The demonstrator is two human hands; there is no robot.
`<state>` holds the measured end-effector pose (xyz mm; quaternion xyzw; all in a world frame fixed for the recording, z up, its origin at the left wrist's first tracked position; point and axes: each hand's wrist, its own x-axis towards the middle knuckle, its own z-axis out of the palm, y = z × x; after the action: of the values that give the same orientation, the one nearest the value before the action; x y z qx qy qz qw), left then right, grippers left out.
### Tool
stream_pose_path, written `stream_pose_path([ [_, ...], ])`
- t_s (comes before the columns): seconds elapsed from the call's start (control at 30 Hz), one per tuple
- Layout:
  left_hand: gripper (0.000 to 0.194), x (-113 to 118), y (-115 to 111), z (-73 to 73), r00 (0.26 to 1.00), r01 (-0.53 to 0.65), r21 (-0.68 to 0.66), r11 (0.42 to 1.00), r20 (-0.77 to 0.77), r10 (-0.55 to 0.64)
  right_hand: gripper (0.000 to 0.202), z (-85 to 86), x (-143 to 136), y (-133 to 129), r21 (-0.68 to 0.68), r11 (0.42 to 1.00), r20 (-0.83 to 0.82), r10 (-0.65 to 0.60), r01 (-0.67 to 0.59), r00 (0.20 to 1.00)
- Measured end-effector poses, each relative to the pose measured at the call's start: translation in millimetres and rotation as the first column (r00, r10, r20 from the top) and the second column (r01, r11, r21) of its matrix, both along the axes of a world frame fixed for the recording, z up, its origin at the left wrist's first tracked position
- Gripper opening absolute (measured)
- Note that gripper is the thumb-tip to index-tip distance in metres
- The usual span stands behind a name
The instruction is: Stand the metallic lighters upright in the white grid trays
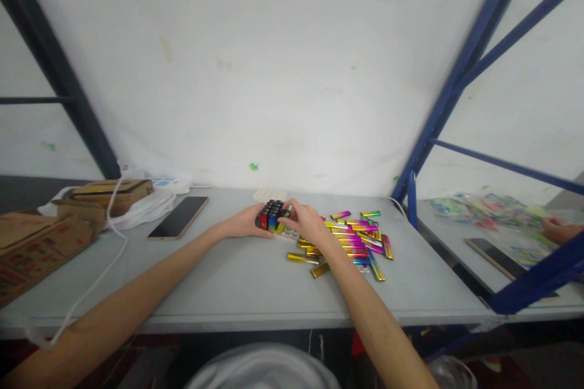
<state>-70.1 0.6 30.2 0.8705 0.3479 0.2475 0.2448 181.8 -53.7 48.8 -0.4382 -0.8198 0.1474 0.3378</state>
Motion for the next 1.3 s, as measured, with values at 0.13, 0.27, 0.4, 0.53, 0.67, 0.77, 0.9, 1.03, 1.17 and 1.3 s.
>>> stream_pose_path([
  [0.13,0.079,0,1,-1.2,1.0,-0.011,-0.004,1.0,0.001,0.011,0.031,-0.6,2,1,0.031,0.999,0.039,-0.03,0.029,0.999],
  [0.27,0.08,0,1,-1.3,1.0,-0.015,-0.009,1.0,-0.006,0.015,0.029,-2.1,5,3,0.053,0.998,0.043,-0.035,0.032,0.998],
  [0.4,0.08,0,1,-0.9,1.0,-0.014,-0.01,1.0,-0.018,0.013,0.03,-3.0,4,4,0.036,0.999,0.053,-0.023,0.021,0.998],
  [0.53,0.081,0,2,-1.2,0.999,-0.017,-0.004,1.0,-0.027,0.017,0.036,-4.3,-1,2,0.016,1.0,0.042,-0.004,0.004,0.999],
  [0.67,0.079,0,3,-1.4,0.999,-0.022,0.003,1.0,-0.044,0.022,0.039,-6.3,-4,2,0.026,0.999,0.01,0.019,-0.019,1.0],
  [0.77,0.078,0,2,-0.7,1.0,-0.015,0.004,1.0,-0.027,0.015,0.038,-4.9,-1,3,0.027,0.999,-0.029,0.029,-0.028,0.999],
  [0.9,0.076,0,0,1.1,1.0,-0.009,0.005,1.0,-0.011,0.009,0.029,3.2,11,6,0.065,0.997,-0.047,-0.03,0.033,0.998],
  [1.03,0.075,1,-2,2.7,0.999,-0.034,-0.001,0.999,-0.029,0.034,0.022,9.2,29,9,0.012,0.998,-0.001,-0.068,0.068,0.998],
  [1.17,0.071,1,-1,2.6,0.998,-0.033,0.02,0.999,-0.054,0.034,0.02,7.5,51,12,-0.161,0.986,0.179,-0.023,0.052,0.984],
  [1.3,0.072,1,1,0.9,0.999,-0.033,0.031,0.999,-0.04,0.034,0.027,11.9,69,9,-0.304,0.949,0.244,-0.003,0.079,0.97],
])
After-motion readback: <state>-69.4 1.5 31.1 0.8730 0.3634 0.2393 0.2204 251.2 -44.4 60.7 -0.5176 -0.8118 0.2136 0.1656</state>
